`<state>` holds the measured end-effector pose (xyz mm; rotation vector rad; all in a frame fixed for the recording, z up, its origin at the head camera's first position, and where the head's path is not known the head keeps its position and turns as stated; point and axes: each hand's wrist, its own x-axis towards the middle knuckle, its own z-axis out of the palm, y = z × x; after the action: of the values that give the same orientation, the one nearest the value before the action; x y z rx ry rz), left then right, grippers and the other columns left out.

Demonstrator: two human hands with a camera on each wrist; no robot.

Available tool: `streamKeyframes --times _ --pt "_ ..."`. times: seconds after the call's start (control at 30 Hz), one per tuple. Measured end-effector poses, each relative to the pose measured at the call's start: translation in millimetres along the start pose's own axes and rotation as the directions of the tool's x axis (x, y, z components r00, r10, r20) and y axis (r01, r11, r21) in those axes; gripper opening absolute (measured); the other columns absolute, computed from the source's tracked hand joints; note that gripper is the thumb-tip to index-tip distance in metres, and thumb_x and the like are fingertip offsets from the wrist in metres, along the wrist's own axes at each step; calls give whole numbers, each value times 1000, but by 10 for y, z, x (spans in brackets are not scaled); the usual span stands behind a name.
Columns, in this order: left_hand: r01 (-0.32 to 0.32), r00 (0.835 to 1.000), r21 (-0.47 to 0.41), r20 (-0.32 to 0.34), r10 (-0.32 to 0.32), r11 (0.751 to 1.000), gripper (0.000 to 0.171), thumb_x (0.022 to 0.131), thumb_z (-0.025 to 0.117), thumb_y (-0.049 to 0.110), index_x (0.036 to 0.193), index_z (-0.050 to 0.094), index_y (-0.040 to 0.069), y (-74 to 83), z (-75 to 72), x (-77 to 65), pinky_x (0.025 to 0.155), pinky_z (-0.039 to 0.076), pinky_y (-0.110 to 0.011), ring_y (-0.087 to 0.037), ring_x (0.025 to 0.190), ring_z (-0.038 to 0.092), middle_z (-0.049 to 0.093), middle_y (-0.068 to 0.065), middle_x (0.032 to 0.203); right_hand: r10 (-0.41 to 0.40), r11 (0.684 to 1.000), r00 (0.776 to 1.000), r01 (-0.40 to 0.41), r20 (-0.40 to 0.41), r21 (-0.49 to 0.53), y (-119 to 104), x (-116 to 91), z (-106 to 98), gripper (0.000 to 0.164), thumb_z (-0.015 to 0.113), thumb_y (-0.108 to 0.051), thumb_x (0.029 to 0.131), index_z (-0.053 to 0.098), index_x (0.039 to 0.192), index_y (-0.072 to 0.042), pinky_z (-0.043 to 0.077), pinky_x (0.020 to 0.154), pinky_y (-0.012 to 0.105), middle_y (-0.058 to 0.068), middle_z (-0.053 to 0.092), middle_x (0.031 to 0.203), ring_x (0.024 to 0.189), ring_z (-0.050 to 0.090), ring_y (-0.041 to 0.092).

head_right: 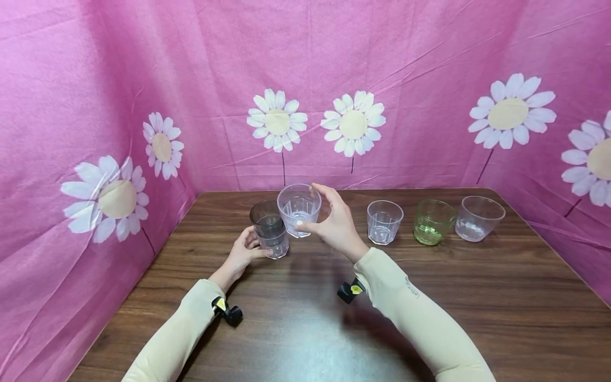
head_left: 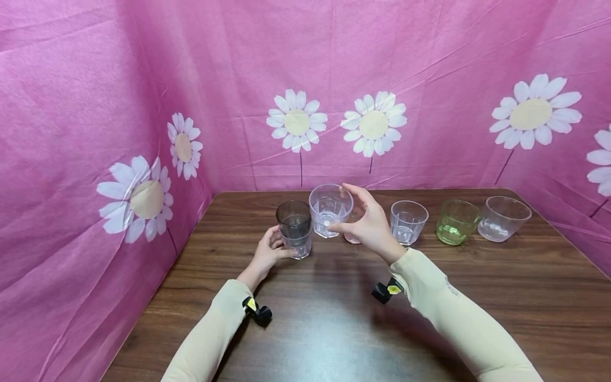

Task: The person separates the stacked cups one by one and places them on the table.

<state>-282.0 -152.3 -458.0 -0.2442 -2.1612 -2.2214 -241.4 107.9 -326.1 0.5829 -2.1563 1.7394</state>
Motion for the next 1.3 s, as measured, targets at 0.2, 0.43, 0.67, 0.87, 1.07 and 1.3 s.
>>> streamKeyframes --times 0.2,0.43,0.67,0.87,1.07,1.3 --pt "-5 1000 -1 -1 5 1000 73 71 74 -20 136 45 -5 2 -13 -15 92 50 -31 -24 106 60 61 -15 122 26 999 1000 -26 13 -19 83 -102 -78 92 91 8 58 51 140 -1 54 82 21 17 57 129 115 58 29" --pt "-9 1000 3 0 9 1000 75 70 75 -20 137 45 -4 2 -18 -13 95 50 -34 -25 107 60 60 -18 125 27 1000 1000 -27 11 -15 217 -242 -147 91 89 13 57 48 139 6 54 79 20 23 54 131 115 56 33" --pt "3 1000 11 -5 -3 1000 76 70 75 -19 138 46 -3 8 -13 -19 95 50 -33 -24 106 60 60 -19 127 29 999 1000 -29 10 -36 370 -395 -218 90 89 15 57 48 137 10 49 95 21 25 52 135 121 52 36" --pt "2 1000 -1 -2 -2 1000 75 70 75 -19 137 46 -3 12 2 -5 95 50 -34 -23 106 61 61 -18 125 46 993 999 -45 7 -111 459 -489 -314 90 91 8 58 48 137 8 44 94 13 24 54 132 120 50 34" --pt "1 1000 -3 0 -1 1000 74 70 75 -20 136 47 -3 19 4 8 94 50 -33 -20 103 61 62 -17 124 43 993 999 -43 -6 -108 497 -546 -409 90 90 9 59 47 138 8 45 96 14 24 54 132 119 51 34" --pt "-15 1000 13 5 15 1000 74 69 75 -19 136 45 -6 2 -4 3 93 52 -34 -22 104 62 61 -20 124 63 981 997 -68 -35 -180 558 -623 -535 90 92 4 60 48 139 6 42 97 12 22 55 132 119 51 29"
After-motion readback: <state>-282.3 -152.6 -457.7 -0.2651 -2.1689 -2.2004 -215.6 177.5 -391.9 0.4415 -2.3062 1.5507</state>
